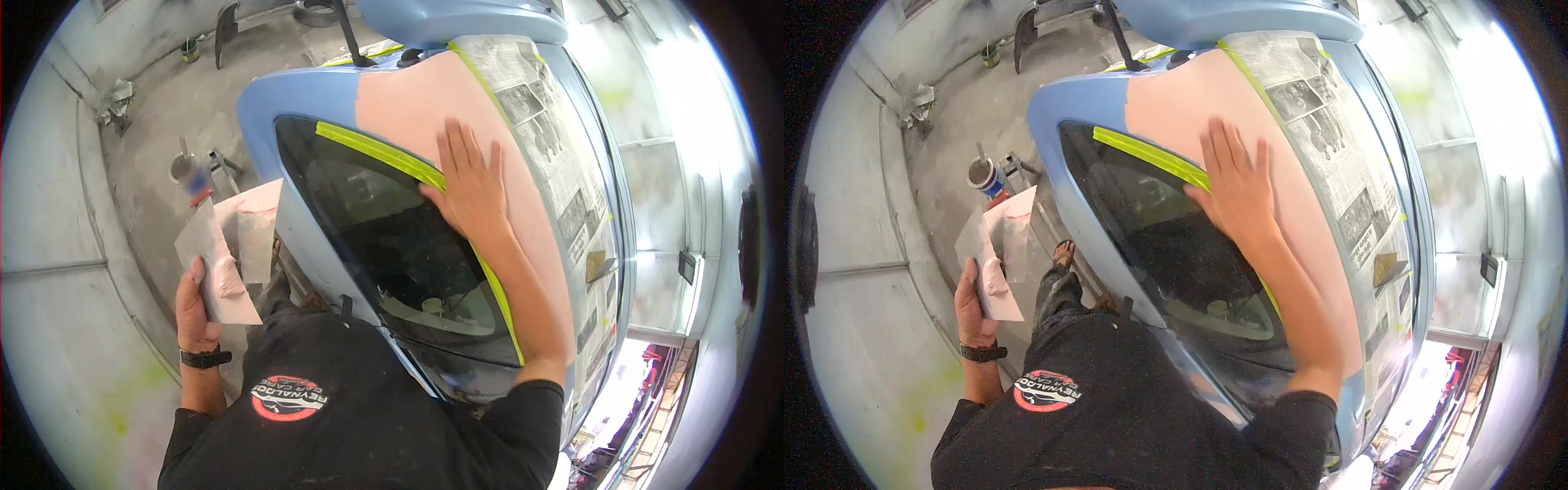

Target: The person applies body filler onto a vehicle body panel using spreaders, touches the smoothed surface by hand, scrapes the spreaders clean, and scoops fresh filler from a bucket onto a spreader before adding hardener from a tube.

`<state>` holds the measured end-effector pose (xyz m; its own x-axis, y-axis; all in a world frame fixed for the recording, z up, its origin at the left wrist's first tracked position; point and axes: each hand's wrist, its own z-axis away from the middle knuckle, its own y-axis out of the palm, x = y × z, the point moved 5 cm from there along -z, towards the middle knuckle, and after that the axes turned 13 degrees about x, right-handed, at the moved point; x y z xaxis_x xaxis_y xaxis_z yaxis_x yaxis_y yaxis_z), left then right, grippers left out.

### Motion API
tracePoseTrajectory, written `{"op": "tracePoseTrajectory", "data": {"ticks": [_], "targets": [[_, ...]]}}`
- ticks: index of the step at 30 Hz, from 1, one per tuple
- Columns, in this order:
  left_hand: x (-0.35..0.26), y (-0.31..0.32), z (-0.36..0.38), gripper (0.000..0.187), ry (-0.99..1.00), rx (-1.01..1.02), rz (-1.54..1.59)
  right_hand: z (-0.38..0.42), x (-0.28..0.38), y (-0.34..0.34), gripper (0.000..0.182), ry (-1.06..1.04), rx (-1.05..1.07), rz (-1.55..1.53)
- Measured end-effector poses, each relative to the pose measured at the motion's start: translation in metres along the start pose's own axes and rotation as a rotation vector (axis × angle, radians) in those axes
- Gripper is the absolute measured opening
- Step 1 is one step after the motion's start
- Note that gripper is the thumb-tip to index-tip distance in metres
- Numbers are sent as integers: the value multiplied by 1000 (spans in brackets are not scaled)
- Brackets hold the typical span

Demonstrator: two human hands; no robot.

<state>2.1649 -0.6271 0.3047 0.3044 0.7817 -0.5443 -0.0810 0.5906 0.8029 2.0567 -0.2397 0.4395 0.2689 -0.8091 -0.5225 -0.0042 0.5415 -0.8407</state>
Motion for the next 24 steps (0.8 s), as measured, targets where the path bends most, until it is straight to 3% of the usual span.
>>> {"op": "tracePoseTrajectory", "data": {"ticks": [4, 7, 13, 16, 21, 24], "targets": [[-3, -8, 6, 37, 26, 25, 45, -84, 11, -5, 84, 149, -243, -45], [-4, -20, 10, 38, 39, -5, 59, -88, 28, -5, 84, 270, -189, -17], [-5, -20, 5, 38, 65, 15, 81, -42, 97, 30, 86, 83, 15, -137], [-8, -11, 0, 41, 20, -32, 62, -56, 107, 18, 86, -223, -40, -103], [-13, -16, -4, 39, 54, 33, 69, -127, 38, -4, 80, -266, -165, 1], [-13, -13, -8, 39, 49, 29, 65, -111, 19, -10, 80, -244, -141, 41]]}}
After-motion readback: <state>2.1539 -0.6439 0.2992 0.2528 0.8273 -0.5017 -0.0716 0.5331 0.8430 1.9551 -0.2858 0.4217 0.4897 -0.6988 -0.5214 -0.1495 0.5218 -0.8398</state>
